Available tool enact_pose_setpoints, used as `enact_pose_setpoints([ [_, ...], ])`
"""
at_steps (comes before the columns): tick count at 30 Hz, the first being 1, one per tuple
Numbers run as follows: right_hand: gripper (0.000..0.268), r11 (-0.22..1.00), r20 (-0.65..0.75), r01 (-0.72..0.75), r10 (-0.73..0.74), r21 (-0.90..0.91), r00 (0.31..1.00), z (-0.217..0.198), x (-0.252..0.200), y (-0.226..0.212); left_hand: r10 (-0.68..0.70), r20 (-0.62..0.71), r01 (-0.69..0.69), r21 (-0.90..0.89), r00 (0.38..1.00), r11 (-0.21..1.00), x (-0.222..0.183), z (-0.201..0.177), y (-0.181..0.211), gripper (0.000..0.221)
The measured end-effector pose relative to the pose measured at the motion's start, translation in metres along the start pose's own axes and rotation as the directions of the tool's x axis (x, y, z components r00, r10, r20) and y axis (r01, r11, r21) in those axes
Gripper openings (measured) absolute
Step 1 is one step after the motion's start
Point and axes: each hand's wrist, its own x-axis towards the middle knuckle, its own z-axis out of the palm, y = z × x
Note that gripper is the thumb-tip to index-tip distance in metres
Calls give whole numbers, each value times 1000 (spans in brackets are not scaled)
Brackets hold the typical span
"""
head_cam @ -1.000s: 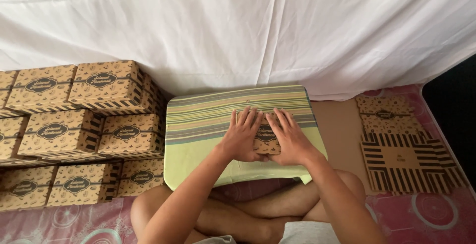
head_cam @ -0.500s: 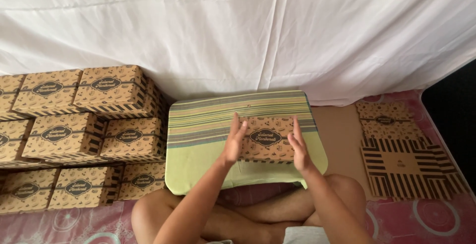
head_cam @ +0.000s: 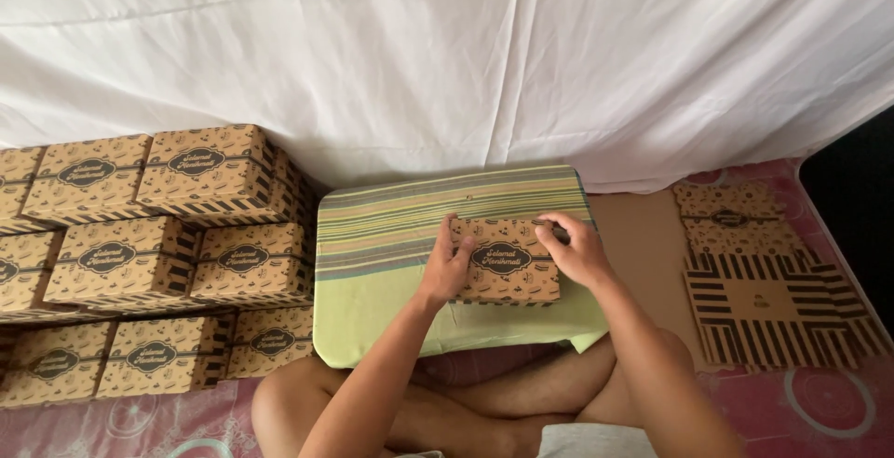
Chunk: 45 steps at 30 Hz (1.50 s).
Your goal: Folding flat cardboard sheets into small boxes and stacking them.
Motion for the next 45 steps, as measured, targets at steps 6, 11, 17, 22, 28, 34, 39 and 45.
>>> enact_pose_setpoints([
  [6,19,986,179,160,-150,-42,972,-15,27,-44,33,10,-33,10,999,999,-2,-1,4,67],
  [11,15,968,269,215,-174,-128,947,-7,38,-82,66,18,-66,7,998,998,-6,-3,9,65],
  [17,13,954,360,238,-161,-181,919,3,49,-107,50,24,-50,12,998,999,-5,-2,10,67],
  [22,12,955,353,264,-201,-138,914,25,55,-107,35,20,-35,-7,999,999,2,-5,8,67],
  [28,15,943,326,317,-271,-98,906,44,51,-117,70,11,-68,-118,997,991,-8,-3,28,65],
  [34,18,924,253,356,-314,-138,915,41,35,-132,55,-10,-56,-92,998,994,-21,-1,40,62],
  [39,27,797,-322,539,-604,-274,729,29,19,-76,-44,-411,-28,-168,910,985,-11,1,-9,48],
  [45,41,998,-286,-48,54,28,957,2,-38,-39,97,-547,-29,133,832,991,-62,33,-32,48],
])
